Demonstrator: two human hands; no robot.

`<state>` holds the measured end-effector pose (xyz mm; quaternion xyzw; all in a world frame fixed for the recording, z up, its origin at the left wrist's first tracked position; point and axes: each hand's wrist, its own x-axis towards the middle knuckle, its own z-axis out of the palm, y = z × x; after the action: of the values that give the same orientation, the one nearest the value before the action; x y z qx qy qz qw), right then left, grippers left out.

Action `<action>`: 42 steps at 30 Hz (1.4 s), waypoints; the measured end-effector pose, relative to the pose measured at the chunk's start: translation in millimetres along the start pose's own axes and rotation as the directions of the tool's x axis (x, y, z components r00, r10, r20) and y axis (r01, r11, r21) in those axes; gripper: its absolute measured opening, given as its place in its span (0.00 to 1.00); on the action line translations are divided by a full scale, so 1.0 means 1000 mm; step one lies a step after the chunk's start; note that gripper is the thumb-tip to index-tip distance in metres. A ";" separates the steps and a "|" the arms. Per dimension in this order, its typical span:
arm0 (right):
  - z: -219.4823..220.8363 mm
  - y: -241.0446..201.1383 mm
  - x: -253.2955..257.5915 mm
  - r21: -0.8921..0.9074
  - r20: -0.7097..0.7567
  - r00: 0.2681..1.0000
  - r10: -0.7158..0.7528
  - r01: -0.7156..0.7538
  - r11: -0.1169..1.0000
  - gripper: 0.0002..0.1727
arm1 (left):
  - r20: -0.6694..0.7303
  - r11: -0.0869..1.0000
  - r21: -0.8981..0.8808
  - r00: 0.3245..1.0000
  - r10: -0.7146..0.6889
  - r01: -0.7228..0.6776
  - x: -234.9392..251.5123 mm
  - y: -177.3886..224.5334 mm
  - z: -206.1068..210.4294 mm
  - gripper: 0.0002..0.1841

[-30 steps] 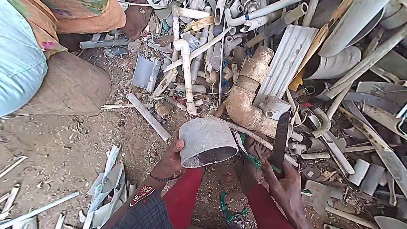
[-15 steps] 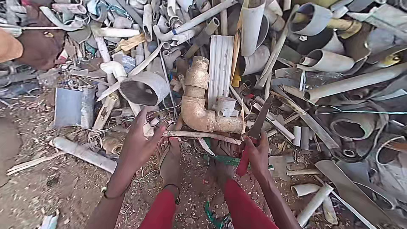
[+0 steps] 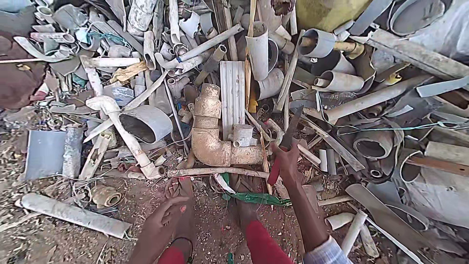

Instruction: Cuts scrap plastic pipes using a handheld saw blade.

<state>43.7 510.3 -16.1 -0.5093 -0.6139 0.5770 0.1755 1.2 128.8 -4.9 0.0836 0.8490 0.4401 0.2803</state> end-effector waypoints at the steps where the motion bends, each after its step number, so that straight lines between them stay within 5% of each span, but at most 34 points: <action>1: 0.003 -0.012 -0.022 0.088 0.065 0.998 -0.016 0.011 0.996 0.33 | 0.030 0.996 -0.086 0.999 -0.028 0.031 0.002 0.009 0.003 0.17; 4: 0.009 -0.036 -0.078 0.156 0.258 0.947 -0.192 0.155 0.975 0.31 | 0.073 0.983 -0.180 0.996 0.042 -0.029 0.012 0.039 0.010 0.17; 7: 0.012 -0.036 -0.103 0.152 0.424 0.789 -0.445 0.422 0.894 0.26 | 0.039 0.962 -0.217 0.983 0.180 -0.167 0.020 0.069 0.010 0.18; 10: 0.012 -0.035 -0.113 0.161 0.543 0.646 -0.537 0.547 0.822 0.20 | 0.063 0.914 -0.316 0.955 0.289 -0.255 0.019 0.088 0.002 0.30; 12: 0.011 -0.033 -0.115 0.127 0.579 0.597 -0.556 0.607 0.784 0.17 | 0.148 0.879 -0.358 0.911 0.385 -0.314 0.015 0.088 -0.003 0.29; 16: 0.012 -0.031 -0.113 0.091 0.651 0.520 -0.553 0.670 0.737 0.15 | 0.349 0.929 0.032 0.875 0.336 -0.369 0.003 0.090 -0.003 0.26; 18: 0.017 -0.029 -0.114 0.039 0.600 0.554 -0.577 0.700 0.713 0.17 | 0.394 0.933 0.136 0.882 0.258 -0.333 0.007 0.091 0.006 0.28; 20: 0.024 -0.031 -0.116 -0.082 0.501 0.616 -0.608 0.733 0.676 0.18 | 0.387 0.973 0.037 0.901 0.197 -0.228 0.021 0.086 0.019 0.28; 23: 0.028 -0.036 -0.118 -0.298 0.488 0.640 -0.594 0.761 0.576 0.17 | 0.249 0.996 0.040 0.966 0.064 -0.076 0.043 0.077 0.036 0.29; 29: 0.027 0.012 -0.126 -0.399 0.748 0.456 -0.482 0.890 0.223 0.15 | 0.180 0.944 0.329 0.982 -0.054 -0.008 0.050 0.090 0.039 0.28; 35: 0.030 0.036 -0.124 -0.389 0.633 0.460 -0.622 0.884 0.259 0.16 | 0.164 0.856 0.516 0.979 -0.119 0.018 0.049 0.102 0.041 0.27; 39: 0.021 0.014 -0.117 -0.278 0.631 0.274 -0.726 0.953 0.118 0.15 | 0.166 0.801 0.599 0.975 -0.146 0.018 0.046 0.110 0.041 0.29; 40: 0.019 0.011 -0.110 -0.307 0.669 0.283 -0.687 0.947 0.091 0.13 | 0.154 0.789 0.615 0.980 -0.126 0.005 0.046 0.111 0.042 0.29; 42: 0.016 0.003 -0.091 -0.526 0.714 0.547 -0.436 0.831 0.181 0.13 | 0.157 0.772 0.635 0.977 -0.143 0.011 0.046 0.119 0.041 0.30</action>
<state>70.1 426.0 10.8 -0.0777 -0.9831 0.1656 0.0072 -26.5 247.0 52.7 0.1806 0.9181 0.1078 0.3360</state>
